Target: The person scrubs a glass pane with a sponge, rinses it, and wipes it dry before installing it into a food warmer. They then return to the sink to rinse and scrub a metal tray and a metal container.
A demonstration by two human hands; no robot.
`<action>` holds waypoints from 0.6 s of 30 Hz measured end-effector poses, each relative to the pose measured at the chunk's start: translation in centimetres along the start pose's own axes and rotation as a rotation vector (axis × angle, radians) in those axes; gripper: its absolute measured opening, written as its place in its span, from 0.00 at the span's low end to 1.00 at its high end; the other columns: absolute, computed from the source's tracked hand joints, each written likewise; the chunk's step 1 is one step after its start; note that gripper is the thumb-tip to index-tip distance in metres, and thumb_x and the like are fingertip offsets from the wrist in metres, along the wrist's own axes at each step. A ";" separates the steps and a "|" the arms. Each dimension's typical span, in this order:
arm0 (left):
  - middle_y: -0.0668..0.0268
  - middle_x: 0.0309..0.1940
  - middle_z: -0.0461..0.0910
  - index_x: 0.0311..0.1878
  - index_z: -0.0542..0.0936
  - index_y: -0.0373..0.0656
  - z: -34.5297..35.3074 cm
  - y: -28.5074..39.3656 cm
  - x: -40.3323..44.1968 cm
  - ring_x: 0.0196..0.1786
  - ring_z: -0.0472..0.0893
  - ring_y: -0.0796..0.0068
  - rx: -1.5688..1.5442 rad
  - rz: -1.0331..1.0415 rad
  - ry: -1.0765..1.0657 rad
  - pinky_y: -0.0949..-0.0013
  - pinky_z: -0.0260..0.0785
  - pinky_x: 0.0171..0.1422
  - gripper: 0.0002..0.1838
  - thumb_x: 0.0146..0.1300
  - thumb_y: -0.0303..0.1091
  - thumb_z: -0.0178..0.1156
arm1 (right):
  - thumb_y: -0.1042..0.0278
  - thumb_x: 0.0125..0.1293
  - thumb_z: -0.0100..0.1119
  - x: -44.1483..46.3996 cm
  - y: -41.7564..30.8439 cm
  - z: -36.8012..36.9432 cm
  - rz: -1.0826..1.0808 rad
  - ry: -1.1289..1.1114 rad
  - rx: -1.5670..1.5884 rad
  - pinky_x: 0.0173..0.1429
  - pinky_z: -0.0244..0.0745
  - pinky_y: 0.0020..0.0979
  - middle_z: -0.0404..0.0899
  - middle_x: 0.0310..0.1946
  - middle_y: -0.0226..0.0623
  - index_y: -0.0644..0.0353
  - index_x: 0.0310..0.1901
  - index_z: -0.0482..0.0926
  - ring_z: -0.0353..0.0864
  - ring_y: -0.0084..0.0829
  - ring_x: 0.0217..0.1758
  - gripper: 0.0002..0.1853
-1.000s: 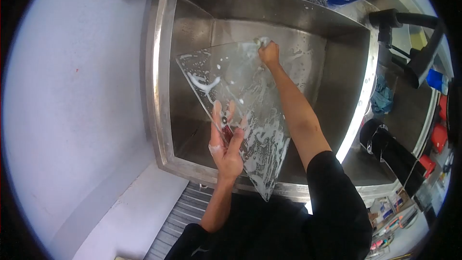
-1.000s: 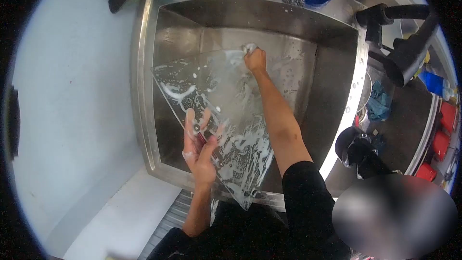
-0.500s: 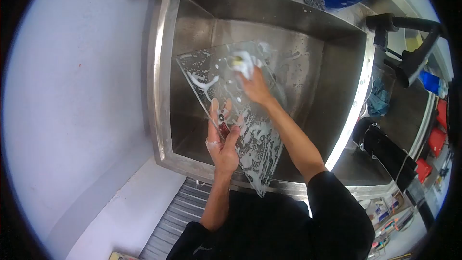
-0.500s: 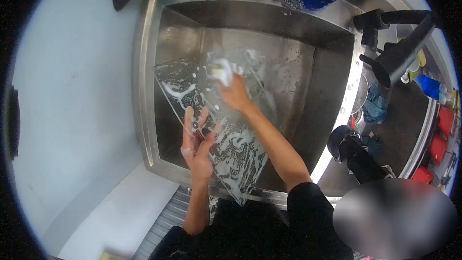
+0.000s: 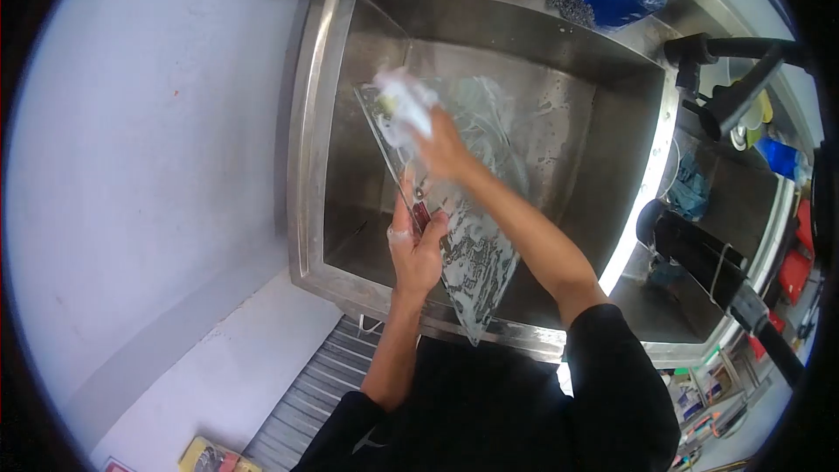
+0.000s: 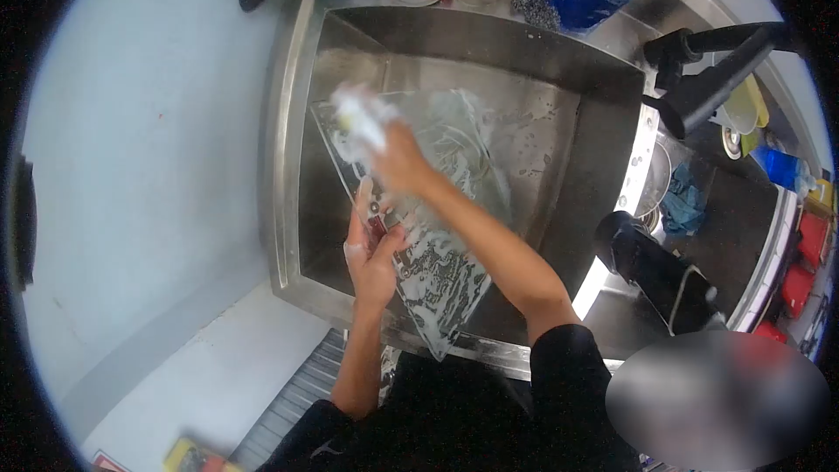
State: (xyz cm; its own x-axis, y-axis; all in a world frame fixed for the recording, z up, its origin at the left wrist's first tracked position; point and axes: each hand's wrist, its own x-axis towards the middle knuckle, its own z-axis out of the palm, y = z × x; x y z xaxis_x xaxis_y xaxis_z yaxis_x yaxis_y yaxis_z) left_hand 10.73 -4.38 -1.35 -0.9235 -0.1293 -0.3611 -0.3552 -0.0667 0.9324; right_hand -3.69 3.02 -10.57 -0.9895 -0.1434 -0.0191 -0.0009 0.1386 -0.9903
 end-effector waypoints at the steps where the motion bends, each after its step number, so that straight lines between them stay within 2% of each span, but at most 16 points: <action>1: 0.59 0.60 0.71 0.76 0.55 0.41 0.4 0.3 0.1 0.52 0.75 0.74 -0.003 -0.018 0.003 0.74 0.75 0.48 0.40 0.59 0.13 0.51 | 0.65 0.68 0.52 0.3 0.1 -0.9 0.459 -0.272 0.188 0.70 0.59 0.45 0.74 0.60 0.50 0.60 0.59 0.75 0.70 0.48 0.65 0.19; 2: 0.62 0.57 0.72 0.76 0.56 0.44 0.3 0.7 -0.1 0.46 0.76 0.78 -0.001 -0.041 -0.001 0.77 0.74 0.42 0.40 0.60 0.13 0.51 | 0.65 0.68 0.52 -0.3 -0.3 0.1 0.456 -0.268 0.196 0.70 0.59 0.45 0.74 0.60 0.50 0.60 0.59 0.75 0.70 0.48 0.65 0.19; 4: 0.63 0.56 0.72 0.75 0.58 0.44 -0.2 0.0 0.8 0.45 0.76 0.79 0.044 -0.011 -0.006 0.78 0.74 0.40 0.38 0.61 0.13 0.51 | 0.66 0.68 0.52 -0.7 -2.5 2.5 -0.220 0.098 0.112 0.70 0.59 0.45 0.77 0.57 0.49 0.59 0.60 0.75 0.71 0.47 0.64 0.20; 5: 0.64 0.55 0.72 0.74 0.59 0.45 -0.2 -0.3 0.2 0.43 0.76 0.80 0.092 -0.029 0.000 0.78 0.74 0.38 0.36 0.61 0.13 0.51 | 0.67 0.67 0.52 -1.9 -5.6 1.9 -0.426 0.158 -0.199 0.68 0.61 0.45 0.78 0.54 0.49 0.58 0.58 0.76 0.74 0.46 0.61 0.19; 6: 0.64 0.55 0.72 0.74 0.59 0.45 -0.2 0.0 -0.3 0.43 0.76 0.80 0.103 -0.049 -0.005 0.78 0.74 0.38 0.36 0.61 0.13 0.51 | 0.67 0.67 0.52 -2.3 -4.9 1.4 -0.404 0.164 -0.193 0.68 0.61 0.45 0.78 0.54 0.49 0.58 0.58 0.76 0.74 0.46 0.61 0.19; 8: 0.66 0.52 0.74 0.71 0.62 0.44 0.4 1.0 -0.2 0.44 0.76 0.80 0.077 -0.082 0.013 0.78 0.75 0.38 0.32 0.62 0.15 0.52 | 0.67 0.66 0.54 -0.7 -2.6 -0.6 -0.202 -0.212 0.026 0.70 0.57 0.49 0.73 0.61 0.50 0.53 0.60 0.76 0.69 0.47 0.67 0.20; 9: 0.66 0.52 0.74 0.71 0.62 0.44 0.5 0.9 -0.2 0.44 0.76 0.80 0.077 -0.076 0.025 0.78 0.75 0.38 0.32 0.62 0.15 0.52 | 0.67 0.64 0.55 0.3 -3.2 -1.0 0.173 -0.205 0.165 0.71 0.56 0.50 0.70 0.64 0.50 0.52 0.60 0.75 0.66 0.47 0.69 0.21; 10: 0.66 0.50 0.74 0.70 0.63 0.44 0.3 0.5 -0.1 0.44 0.77 0.80 0.119 -0.060 0.015 0.78 0.75 0.38 0.32 0.62 0.15 0.52 | 0.67 0.64 0.55 -0.5 -3.9 -0.5 0.167 -0.208 0.170 0.71 0.56 0.50 0.70 0.64 0.50 0.52 0.60 0.75 0.66 0.47 0.69 0.21; 12: 0.66 0.49 0.75 0.70 0.63 0.45 0.1 0.2 0.6 0.45 0.77 0.80 0.161 -0.051 0.005 0.78 0.75 0.37 0.32 0.62 0.16 0.53 | 0.65 0.65 0.55 -3.2 -5.4 0.3 -0.492 -0.049 -0.221 0.70 0.59 0.42 0.71 0.63 0.52 0.62 0.56 0.76 0.67 0.47 0.69 0.19; 13: 0.66 0.48 0.76 0.70 0.63 0.45 0.0 0.1 0.6 0.42 0.77 0.81 0.161 -0.062 0.000 0.78 0.75 0.37 0.32 0.62 0.17 0.53 | 0.64 0.67 0.53 -4.0 -6.6 -1.0 -0.566 -0.130 -0.148 0.70 0.59 0.40 0.71 0.62 0.52 0.61 0.57 0.76 0.68 0.45 0.68 0.19; 14: 0.66 0.46 0.76 0.71 0.62 0.45 -0.1 0.1 0.4 0.40 0.76 0.81 0.164 -0.076 -0.012 0.78 0.75 0.37 0.32 0.62 0.17 0.53 | 0.64 0.67 0.53 -4.9 -4.4 -1.1 -0.540 -0.130 -0.141 0.70 0.59 0.40 0.71 0.62 0.52 0.61 0.57 0.76 0.68 0.45 0.68 0.19; 15: 0.66 0.44 0.76 0.70 0.63 0.45 0.0 0.3 0.3 0.33 0.74 0.83 0.140 -0.089 -0.008 0.79 0.73 0.33 0.32 0.62 0.17 0.53 | 0.65 0.67 0.52 -5.2 -0.9 -0.8 -0.115 -0.159 0.105 0.71 0.56 0.44 0.71 0.63 0.52 0.61 0.58 0.75 0.66 0.46 0.69 0.20; 16: 0.66 0.44 0.76 0.70 0.63 0.45 -0.1 0.2 0.2 0.33 0.74 0.83 0.138 -0.099 -0.015 0.79 0.73 0.33 0.32 0.62 0.17 0.53 | 0.65 0.67 0.52 -5.3 -0.5 -1.4 0.304 -0.176 0.345 0.72 0.53 0.48 0.70 0.64 0.52 0.60 0.59 0.75 0.64 0.47 0.70 0.20; 17: 0.66 0.44 0.76 0.70 0.63 0.43 -0.4 -0.3 0.6 0.36 0.76 0.80 0.183 -0.003 -0.019 0.78 0.73 0.34 0.31 0.62 0.19 0.54 | 0.61 0.68 0.48 -6.8 -0.4 -2.2 0.406 -0.206 0.191 0.77 0.45 0.44 0.66 0.69 0.47 0.62 0.61 0.74 0.54 0.48 0.77 0.23; 18: 0.67 0.43 0.77 0.69 0.64 0.40 -0.9 -1.1 1.1 0.39 0.78 0.77 0.229 0.097 -0.023 0.76 0.73 0.36 0.30 0.63 0.21 0.55 | 0.61 0.68 0.48 -8.6 -1.4 -1.6 0.403 -0.192 0.190 0.77 0.45 0.44 0.66 0.69 0.47 0.62 0.61 0.74 0.54 0.48 0.77 0.23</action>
State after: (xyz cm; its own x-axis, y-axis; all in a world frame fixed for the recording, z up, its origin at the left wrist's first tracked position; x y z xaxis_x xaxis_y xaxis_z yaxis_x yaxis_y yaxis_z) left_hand 10.26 -5.37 -2.73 -0.9572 -0.1012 -0.2713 -0.2853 0.1709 0.9431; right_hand 4.63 5.63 -8.83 -0.8610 -0.2955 -0.4140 0.4213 0.0417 -0.9060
